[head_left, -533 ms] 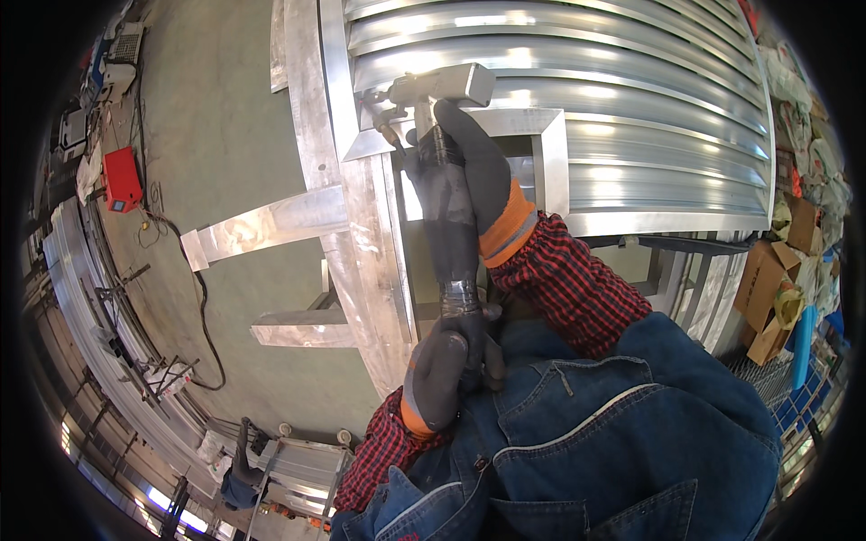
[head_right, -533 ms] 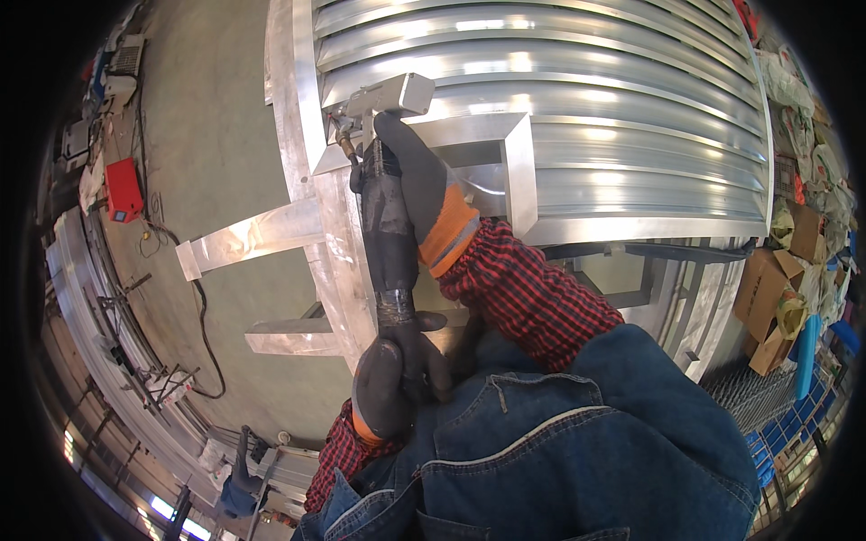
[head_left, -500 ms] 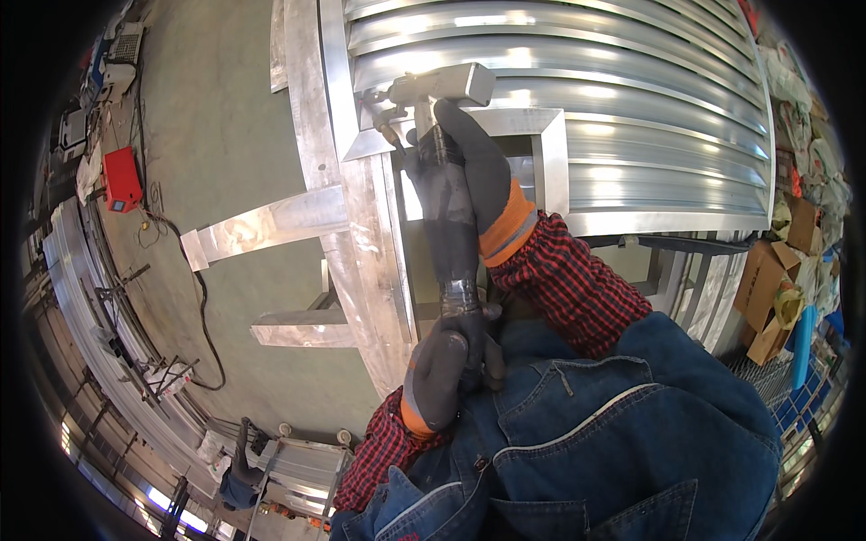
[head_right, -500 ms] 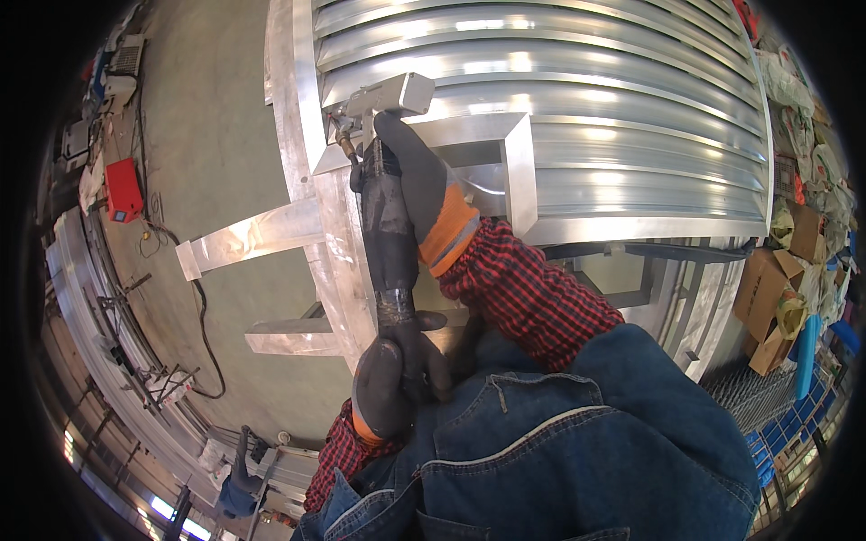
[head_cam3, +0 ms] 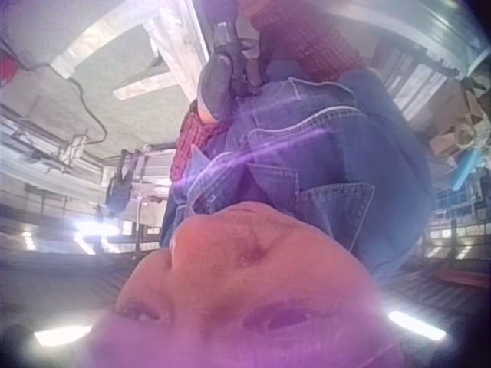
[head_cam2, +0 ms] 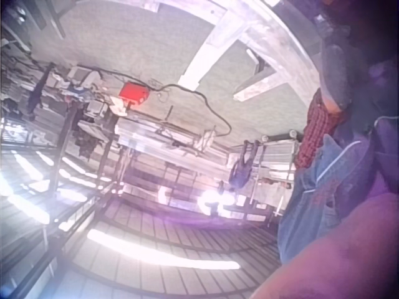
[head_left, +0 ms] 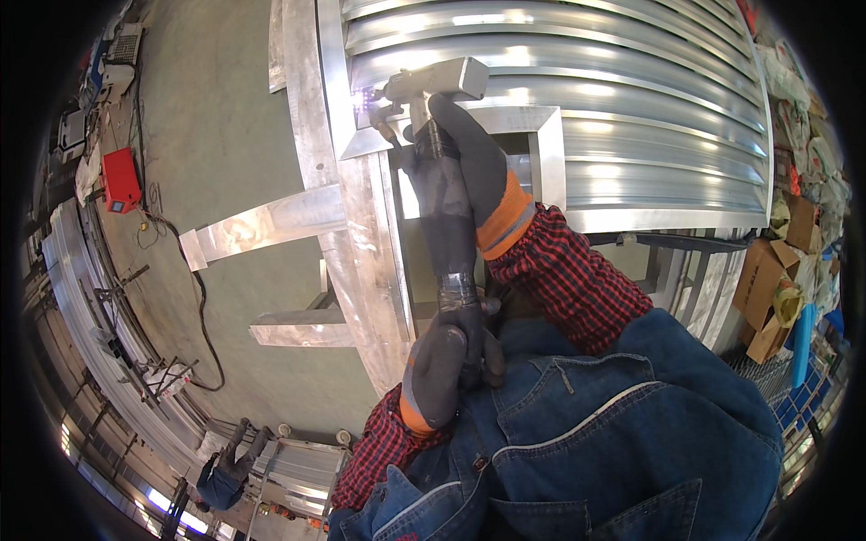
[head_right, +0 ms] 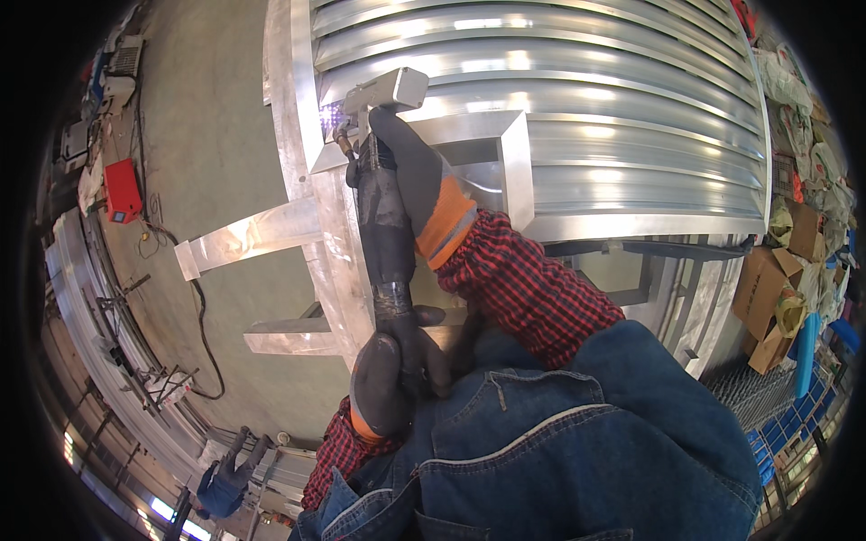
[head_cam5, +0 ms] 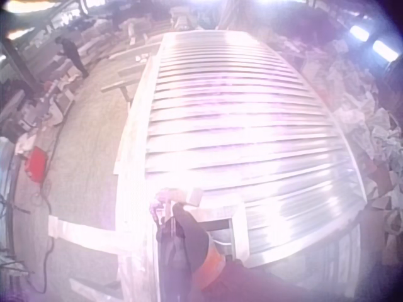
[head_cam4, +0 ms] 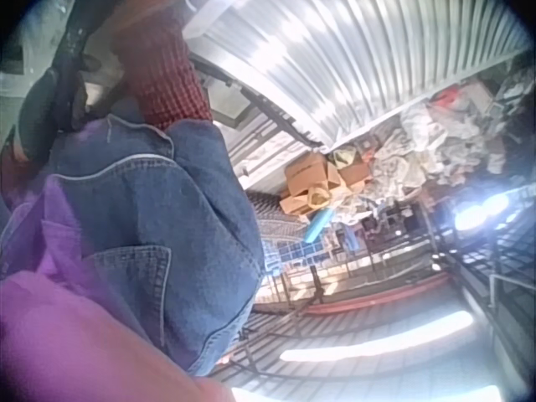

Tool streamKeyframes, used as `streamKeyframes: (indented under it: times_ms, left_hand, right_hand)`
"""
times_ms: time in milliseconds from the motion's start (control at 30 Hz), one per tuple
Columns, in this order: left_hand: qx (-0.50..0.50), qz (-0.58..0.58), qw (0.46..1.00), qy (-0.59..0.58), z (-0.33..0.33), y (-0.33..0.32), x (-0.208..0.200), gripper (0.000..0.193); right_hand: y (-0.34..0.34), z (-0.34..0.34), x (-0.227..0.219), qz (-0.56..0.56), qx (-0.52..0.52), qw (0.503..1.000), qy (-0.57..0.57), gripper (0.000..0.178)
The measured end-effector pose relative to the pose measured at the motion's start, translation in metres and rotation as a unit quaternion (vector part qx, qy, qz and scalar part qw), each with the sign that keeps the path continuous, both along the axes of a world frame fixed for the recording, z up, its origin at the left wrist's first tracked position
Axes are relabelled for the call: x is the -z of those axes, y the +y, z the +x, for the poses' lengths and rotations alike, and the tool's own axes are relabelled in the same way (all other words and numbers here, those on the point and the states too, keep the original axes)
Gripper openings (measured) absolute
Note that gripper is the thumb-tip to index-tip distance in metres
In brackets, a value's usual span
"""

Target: The person welds a metal frame using a handheld welding torch. They hold the torch with the right hand and stabilize the workpiece with the left, moving along seams to create welds. A coworker briefly appears and uses a tool nearby.

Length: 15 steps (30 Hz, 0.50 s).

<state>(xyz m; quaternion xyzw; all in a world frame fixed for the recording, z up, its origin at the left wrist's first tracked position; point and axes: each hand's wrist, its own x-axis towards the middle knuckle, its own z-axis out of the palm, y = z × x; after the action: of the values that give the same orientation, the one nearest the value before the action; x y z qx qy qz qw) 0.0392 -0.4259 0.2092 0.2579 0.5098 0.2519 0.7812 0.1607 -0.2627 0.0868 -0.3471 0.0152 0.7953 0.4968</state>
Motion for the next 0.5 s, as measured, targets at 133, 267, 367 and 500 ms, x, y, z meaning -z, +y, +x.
streamKeyframes:
  times_ms: [133, 267, 367, 500]
  left_hand:
    - [-0.006, -0.006, 1.000, -0.003, 0.000, -0.001, 0.000, 0.073]
    - [-0.015, -0.022, 1.000, -0.017, 0.001, -0.003, 0.000, 0.072]
    - [-0.022, -0.032, 0.999, -0.021, 0.001, -0.006, -0.001, 0.071]
    - [-0.028, -0.033, 0.999, -0.026, 0.003, -0.011, 0.000, 0.070]
  right_hand:
    - [0.000, 0.001, 0.002, 0.013, -0.012, 1.000, -0.011, 0.042]
    - [-0.002, 0.005, 0.002, 0.006, 0.011, 0.998, 0.056, 0.026]
    - [-0.005, 0.007, 0.001, -0.010, 0.010, 0.998, 0.057, 0.025]
    - [-0.006, 0.007, 0.003, -0.008, 0.013, 0.996, 0.089, 0.024]
